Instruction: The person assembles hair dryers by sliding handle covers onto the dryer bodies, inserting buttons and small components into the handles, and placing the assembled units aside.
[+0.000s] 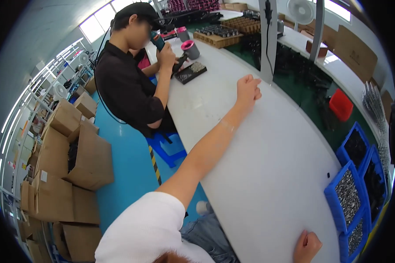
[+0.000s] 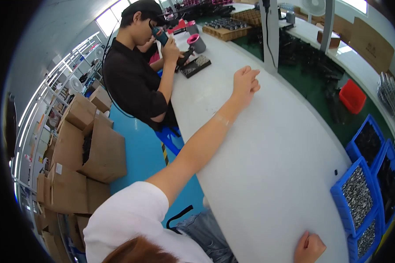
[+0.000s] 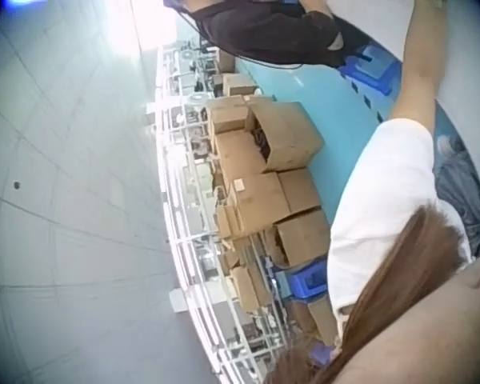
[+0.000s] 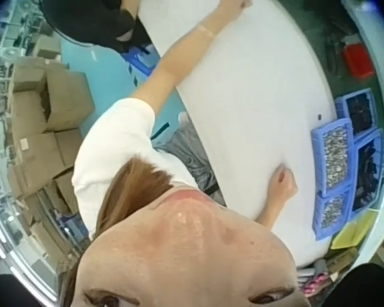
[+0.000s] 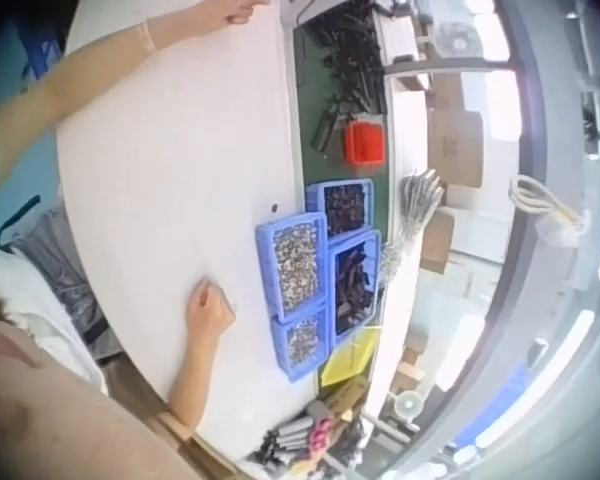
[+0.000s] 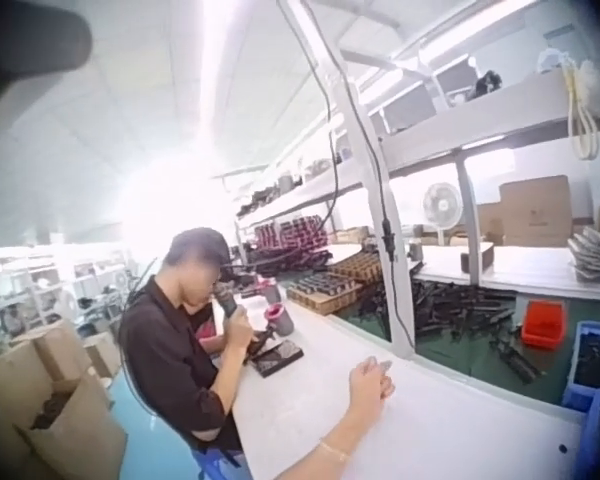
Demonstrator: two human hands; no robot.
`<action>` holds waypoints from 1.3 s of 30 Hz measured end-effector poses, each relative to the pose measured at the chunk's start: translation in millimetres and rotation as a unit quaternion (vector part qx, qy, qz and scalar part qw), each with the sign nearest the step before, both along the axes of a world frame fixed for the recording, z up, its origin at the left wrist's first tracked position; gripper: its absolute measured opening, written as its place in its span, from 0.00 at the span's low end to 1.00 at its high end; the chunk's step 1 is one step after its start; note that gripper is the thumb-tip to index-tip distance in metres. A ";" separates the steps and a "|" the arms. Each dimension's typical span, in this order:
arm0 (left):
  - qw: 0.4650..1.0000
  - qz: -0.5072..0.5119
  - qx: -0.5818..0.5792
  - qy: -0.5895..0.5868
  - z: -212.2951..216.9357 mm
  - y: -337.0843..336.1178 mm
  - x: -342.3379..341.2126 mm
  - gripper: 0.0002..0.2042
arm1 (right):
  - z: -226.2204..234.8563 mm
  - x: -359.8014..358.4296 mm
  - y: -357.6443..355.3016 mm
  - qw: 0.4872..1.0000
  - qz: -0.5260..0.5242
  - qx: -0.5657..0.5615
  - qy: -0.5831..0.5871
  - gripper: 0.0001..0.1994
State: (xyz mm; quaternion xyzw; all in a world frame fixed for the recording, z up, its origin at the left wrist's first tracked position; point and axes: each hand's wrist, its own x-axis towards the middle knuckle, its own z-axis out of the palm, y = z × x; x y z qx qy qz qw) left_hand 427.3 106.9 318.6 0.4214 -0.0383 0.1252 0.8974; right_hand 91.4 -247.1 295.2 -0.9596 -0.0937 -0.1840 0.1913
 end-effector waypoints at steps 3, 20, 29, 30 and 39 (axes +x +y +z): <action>0.962 -0.032 0.242 -0.125 19.2 -6.2 -42.0 0.22 | 5.0 4.9 8.5 1.000 0.024 0.004 -0.004 0.16; 0.972 0.062 0.217 0.058 -27.1 -3.8 26.4 0.19 | 8.6 2.2 9.4 1.000 0.006 -0.007 0.000 0.14; 0.880 0.188 0.434 -0.039 -52.4 5.0 63.3 0.13 | -8.7 -9.5 -6.6 0.991 -0.062 -0.013 0.118 0.12; 0.840 0.237 0.484 -0.071 -56.5 10.8 67.8 0.13 | -12.5 -4.0 -10.1 0.987 -0.073 -0.004 0.140 0.15; 0.839 0.169 0.497 -0.143 -17.7 -42.0 43.2 0.11 | -24.0 -3.1 -4.3 0.999 -0.032 -0.006 0.018 0.18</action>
